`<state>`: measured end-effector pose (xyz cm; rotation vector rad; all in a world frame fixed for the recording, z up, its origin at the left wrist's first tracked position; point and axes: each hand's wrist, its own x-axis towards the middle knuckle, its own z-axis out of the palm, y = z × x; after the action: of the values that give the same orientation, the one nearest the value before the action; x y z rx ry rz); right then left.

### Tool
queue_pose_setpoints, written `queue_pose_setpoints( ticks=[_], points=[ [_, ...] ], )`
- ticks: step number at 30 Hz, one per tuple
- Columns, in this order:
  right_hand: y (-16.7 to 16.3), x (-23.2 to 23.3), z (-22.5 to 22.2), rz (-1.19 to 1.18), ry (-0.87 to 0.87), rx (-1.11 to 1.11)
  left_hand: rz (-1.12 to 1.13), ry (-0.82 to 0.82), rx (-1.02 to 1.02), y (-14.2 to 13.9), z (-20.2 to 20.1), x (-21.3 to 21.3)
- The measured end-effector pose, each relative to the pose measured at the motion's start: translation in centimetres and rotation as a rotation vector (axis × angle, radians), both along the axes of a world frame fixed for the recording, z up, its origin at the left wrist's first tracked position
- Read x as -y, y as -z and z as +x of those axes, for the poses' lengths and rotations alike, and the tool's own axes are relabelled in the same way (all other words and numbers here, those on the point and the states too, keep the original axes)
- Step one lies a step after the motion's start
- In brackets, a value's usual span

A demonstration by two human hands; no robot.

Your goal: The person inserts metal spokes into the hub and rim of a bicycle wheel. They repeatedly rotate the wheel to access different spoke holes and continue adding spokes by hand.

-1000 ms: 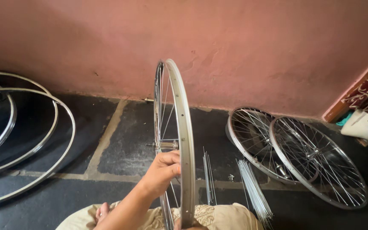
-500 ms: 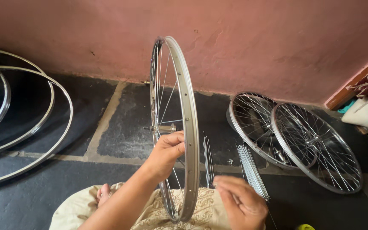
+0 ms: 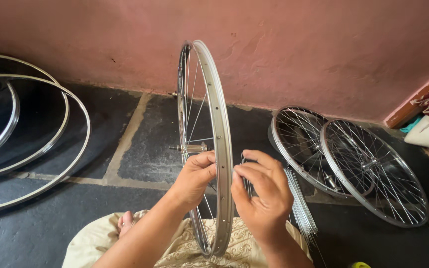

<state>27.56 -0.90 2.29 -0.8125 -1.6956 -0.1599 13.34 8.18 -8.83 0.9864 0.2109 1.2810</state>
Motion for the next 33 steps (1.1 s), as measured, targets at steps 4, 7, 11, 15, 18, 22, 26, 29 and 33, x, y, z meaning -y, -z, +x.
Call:
queue_pose_setpoints(
  ticks=[4, 7, 11, 15, 18, 22, 26, 29, 33],
  points=[
    [-0.6, 0.2, -0.6, -0.029, 0.010, 0.052, -0.014, -0.010, 0.005, -0.2, 0.0, 0.2],
    [-0.9, 0.5, -0.9, -0.033, 0.045, 0.107, 0.016, -0.021, 0.010, -0.2, 0.0, 0.3],
    [-1.4, 0.3, -1.5, 0.035, 0.118, 0.225, -0.022, 0.002, -0.006, -0.3, 0.0, 0.3],
    [-1.5, 0.3, -2.2, 0.019, 0.162, 0.263, 0.014, -0.007, 0.021, -0.5, 0.0, 0.3],
    [-1.4, 0.5, -2.3, 0.061, 0.157, 0.288, 0.030, -0.012, 0.018, -0.6, -0.2, 0.5],
    [-1.0, 0.5, -2.6, 0.112, 0.191, 0.312, 0.008, -0.004, 0.035, -0.4, -0.3, 0.4],
    [-0.8, 0.5, -2.7, 0.146, 0.208, 0.383, -0.003, -0.019, 0.032, 0.0, -0.2, 0.2],
    [-0.7, 0.7, -2.7, 0.153, 0.229, 0.398, 0.003, -0.037, 0.031, 0.3, -0.2, 0.0],
    [-0.4, 0.4, -2.7, 0.163, 0.211, 0.383, -0.017, -0.003, 0.067, 0.5, -0.6, 0.1]
  ],
)
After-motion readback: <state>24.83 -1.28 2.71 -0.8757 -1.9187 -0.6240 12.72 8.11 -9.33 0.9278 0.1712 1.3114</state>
